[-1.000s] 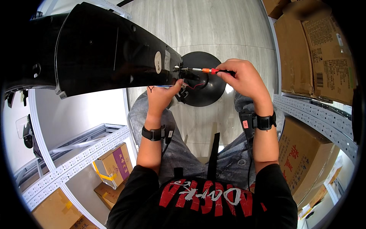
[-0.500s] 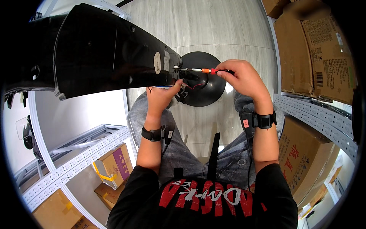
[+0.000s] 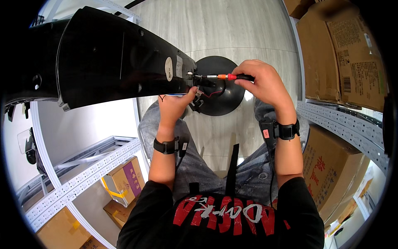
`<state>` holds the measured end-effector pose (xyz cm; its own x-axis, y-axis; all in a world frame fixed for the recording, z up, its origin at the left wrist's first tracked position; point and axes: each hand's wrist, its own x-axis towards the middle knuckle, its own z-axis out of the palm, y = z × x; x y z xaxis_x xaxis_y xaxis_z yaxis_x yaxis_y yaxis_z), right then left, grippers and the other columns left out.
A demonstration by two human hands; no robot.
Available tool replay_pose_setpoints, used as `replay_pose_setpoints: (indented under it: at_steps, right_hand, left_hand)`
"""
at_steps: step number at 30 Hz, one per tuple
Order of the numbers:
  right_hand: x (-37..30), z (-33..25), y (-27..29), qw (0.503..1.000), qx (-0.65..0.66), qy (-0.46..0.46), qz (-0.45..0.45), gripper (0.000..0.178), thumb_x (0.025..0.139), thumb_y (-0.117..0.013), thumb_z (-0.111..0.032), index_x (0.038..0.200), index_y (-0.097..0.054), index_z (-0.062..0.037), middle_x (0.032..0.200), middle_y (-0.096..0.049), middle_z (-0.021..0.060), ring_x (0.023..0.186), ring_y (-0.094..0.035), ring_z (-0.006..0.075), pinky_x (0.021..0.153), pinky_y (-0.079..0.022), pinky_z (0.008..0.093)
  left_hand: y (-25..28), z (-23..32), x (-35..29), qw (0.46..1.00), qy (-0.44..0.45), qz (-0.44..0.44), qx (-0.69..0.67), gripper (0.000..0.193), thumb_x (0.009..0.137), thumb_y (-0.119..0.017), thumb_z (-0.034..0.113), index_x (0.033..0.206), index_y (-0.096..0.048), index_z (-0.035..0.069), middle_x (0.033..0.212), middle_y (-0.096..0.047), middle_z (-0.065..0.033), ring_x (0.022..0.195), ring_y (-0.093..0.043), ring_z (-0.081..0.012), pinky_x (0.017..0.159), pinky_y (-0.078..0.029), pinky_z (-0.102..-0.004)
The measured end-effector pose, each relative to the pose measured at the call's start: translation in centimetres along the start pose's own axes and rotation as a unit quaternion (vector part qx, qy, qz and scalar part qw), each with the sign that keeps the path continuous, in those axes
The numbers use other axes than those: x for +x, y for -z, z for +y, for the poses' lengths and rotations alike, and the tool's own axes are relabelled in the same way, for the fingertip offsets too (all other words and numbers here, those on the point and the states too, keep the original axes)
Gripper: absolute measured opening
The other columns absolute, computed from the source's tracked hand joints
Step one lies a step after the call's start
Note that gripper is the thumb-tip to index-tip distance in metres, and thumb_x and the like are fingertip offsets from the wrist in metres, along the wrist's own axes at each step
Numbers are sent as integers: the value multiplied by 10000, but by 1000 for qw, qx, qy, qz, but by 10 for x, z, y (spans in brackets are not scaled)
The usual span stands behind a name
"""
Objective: The person disassembles a black electronic device, cleans a cylindrical component with a cloth, and uses a screwdriver to adjust internal wiring. They handle the device parts and tools on a white table in a storage room.
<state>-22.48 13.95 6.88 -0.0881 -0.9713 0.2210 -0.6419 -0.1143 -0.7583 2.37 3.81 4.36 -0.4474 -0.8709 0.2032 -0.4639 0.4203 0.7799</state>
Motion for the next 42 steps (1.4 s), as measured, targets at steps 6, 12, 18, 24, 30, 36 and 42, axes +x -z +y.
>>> replay_pose_setpoints:
  at_steps: [6,12,18,24,30,36,42]
  right_hand:
    - [0,-2,1,999,2,-32,-19,138,770,-674,-132,883,-667,-52,823,-640,86,780,-600,290,683,-477,377]
    - [-1,-2,1,998,-3,-47,-34,150,794,-654,-155,883,-676,-36,809,-639,102,751,-603,299,668,-477,381]
    - [-1,-2,0,998,14,-51,-30,153,796,-653,-153,885,-682,-32,818,-649,108,755,-608,300,668,-479,377]
    - [-2,0,0,999,20,-35,-26,144,807,-657,-105,913,-685,-12,762,-639,105,664,-598,233,600,-462,319]
    - [-1,-2,0,998,1,-61,-31,180,837,-637,-208,885,-692,-44,810,-651,112,749,-609,303,664,-478,382]
    - [-1,-2,0,997,-10,-65,-49,188,853,-623,-218,889,-693,-46,813,-655,116,756,-612,306,674,-481,384]
    - [-1,0,-2,996,17,-77,-41,186,852,-628,-210,901,-694,-42,824,-658,124,762,-612,314,679,-484,383]
  left_hand:
    - [0,-3,-1,1000,-6,-3,16,204,689,-802,205,703,-676,45,679,-676,-24,594,-639,-181,620,-498,-290]
    - [1,-2,-1,999,37,-16,1,200,696,-798,194,707,-673,38,686,-679,-23,606,-643,-166,624,-499,-285]
    - [3,2,0,997,67,-30,-39,180,699,-793,158,743,-679,25,697,-684,-25,614,-641,-132,627,-499,-272]
    - [1,5,0,999,29,-5,-34,193,689,-799,150,754,-680,12,695,-680,-24,610,-637,-130,636,-501,-264]
    - [2,5,1,997,56,-17,-49,198,688,-801,158,752,-681,14,699,-682,-24,613,-640,-132,632,-504,-270]
    - [2,4,0,998,54,-17,-25,187,687,-802,152,740,-678,23,683,-675,-21,602,-635,-136,619,-500,-269]
    - [2,-1,0,997,65,-24,-45,186,686,-802,151,713,-667,26,664,-665,-26,584,-623,-139,599,-493,-273]
